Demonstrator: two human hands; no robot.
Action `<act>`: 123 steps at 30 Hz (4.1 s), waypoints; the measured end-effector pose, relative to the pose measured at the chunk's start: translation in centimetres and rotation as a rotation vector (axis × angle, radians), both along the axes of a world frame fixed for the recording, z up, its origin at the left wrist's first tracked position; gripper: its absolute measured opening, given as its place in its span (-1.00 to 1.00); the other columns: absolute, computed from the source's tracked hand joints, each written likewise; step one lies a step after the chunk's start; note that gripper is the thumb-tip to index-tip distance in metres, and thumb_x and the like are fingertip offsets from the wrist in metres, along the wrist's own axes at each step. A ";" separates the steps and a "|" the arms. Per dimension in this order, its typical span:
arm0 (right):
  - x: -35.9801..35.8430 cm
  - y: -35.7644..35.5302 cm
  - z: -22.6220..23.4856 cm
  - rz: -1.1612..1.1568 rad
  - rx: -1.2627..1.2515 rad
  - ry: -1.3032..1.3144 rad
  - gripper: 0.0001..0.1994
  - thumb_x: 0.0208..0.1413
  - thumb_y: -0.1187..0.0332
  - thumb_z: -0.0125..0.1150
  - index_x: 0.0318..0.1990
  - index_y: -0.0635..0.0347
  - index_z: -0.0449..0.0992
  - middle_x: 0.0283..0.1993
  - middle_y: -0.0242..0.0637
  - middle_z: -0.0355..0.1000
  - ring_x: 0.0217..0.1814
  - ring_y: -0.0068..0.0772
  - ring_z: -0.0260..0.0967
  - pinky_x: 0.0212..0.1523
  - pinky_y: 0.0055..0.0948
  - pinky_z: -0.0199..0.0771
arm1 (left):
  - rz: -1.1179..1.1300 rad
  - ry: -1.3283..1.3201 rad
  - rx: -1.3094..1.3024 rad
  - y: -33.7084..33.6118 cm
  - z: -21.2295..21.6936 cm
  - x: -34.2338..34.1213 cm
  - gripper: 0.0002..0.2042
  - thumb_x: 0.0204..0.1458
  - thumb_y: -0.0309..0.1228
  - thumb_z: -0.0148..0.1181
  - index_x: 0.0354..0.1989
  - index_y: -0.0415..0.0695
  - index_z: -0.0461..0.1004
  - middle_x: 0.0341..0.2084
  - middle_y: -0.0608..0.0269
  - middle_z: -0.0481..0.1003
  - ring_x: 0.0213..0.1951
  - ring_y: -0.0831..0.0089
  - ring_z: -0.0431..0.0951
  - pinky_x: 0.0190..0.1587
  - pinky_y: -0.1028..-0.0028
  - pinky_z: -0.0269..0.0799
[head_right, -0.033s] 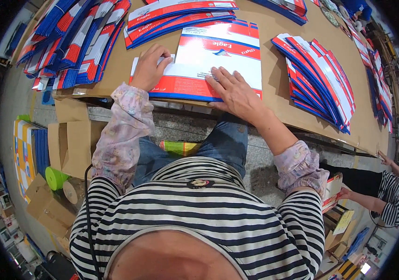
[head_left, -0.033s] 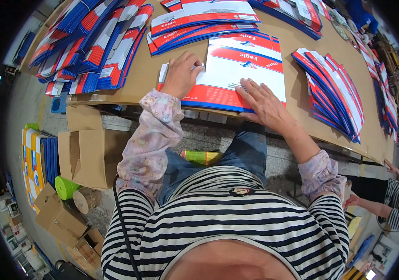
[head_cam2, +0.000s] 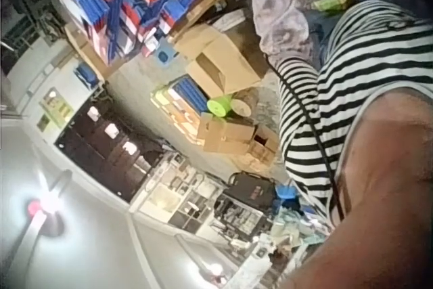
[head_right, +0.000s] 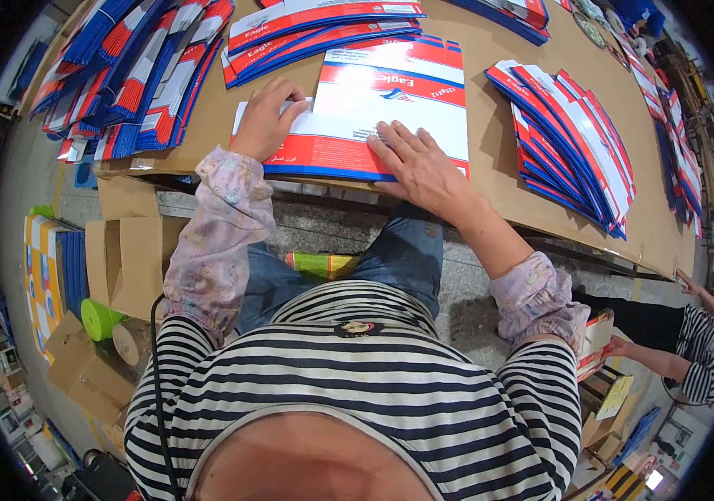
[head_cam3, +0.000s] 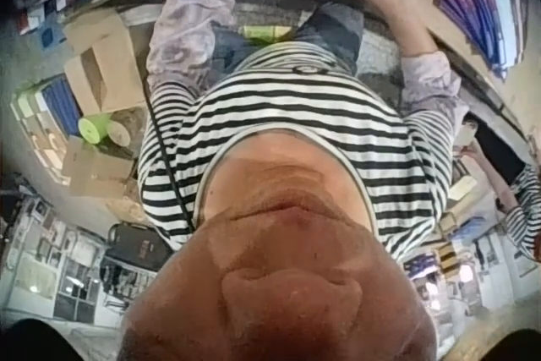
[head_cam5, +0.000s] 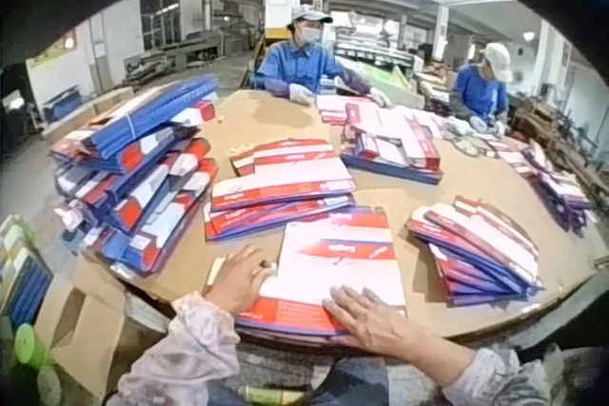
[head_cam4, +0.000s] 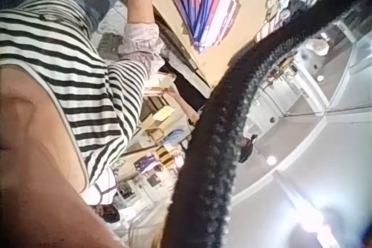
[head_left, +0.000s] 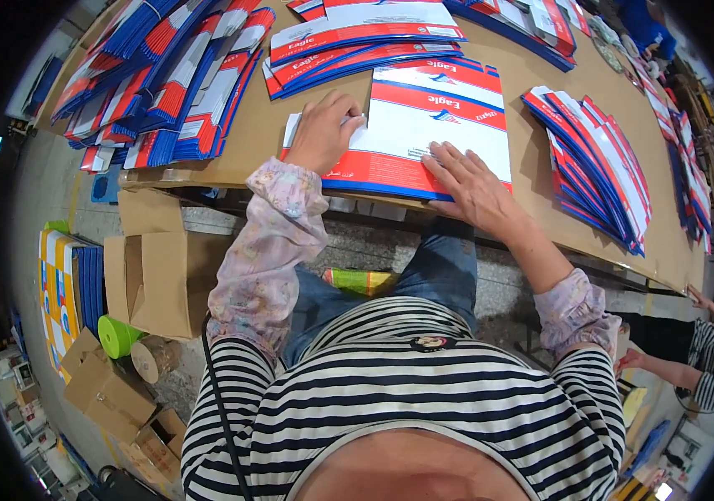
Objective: Sort and stack flat cardboard mailing envelopes.
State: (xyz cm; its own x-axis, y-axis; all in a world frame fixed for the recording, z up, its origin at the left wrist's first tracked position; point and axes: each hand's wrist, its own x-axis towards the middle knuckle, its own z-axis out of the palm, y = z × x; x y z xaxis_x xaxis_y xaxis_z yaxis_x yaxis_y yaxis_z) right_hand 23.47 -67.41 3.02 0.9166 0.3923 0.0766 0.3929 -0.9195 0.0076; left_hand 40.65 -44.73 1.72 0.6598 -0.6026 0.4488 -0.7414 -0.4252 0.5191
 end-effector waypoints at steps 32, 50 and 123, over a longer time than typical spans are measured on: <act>-6.8 -21.1 3.9 -0.790 0.162 -0.112 -0.51 0.11 0.22 0.20 0.19 0.16 0.35 0.22 -0.02 0.30 0.28 -0.04 0.23 0.26 -0.28 0.20 | 0.099 -0.114 0.115 1.5 -1.5 -3.0 -0.71 0.04 -0.33 0.13 -0.08 -0.15 0.44 -0.08 0.16 0.39 0.05 0.17 0.33 0.13 0.21 0.14; 0.1 0.4 -0.1 -0.048 0.085 -0.019 -0.20 -0.04 -0.13 0.19 0.33 0.01 0.12 0.38 -0.09 0.04 0.43 -0.05 -0.05 0.35 -0.01 0.01 | 0.083 -0.180 -0.012 1.0 -1.1 -2.5 -0.71 -0.07 -0.40 0.23 -0.15 -0.13 0.37 -0.19 0.16 0.41 -0.08 0.17 0.38 0.04 0.23 0.15; -0.6 2.5 -1.7 -0.101 0.011 -0.059 -0.25 0.05 -0.13 0.11 0.33 0.04 0.11 0.37 -0.10 0.07 0.40 -0.10 0.02 0.35 -0.12 0.05 | -0.032 -0.133 -0.086 1.6 -1.5 -2.0 -0.89 -0.03 -0.43 0.16 -0.34 -0.12 0.41 -0.36 0.23 0.45 -0.16 0.23 0.44 0.03 0.26 0.13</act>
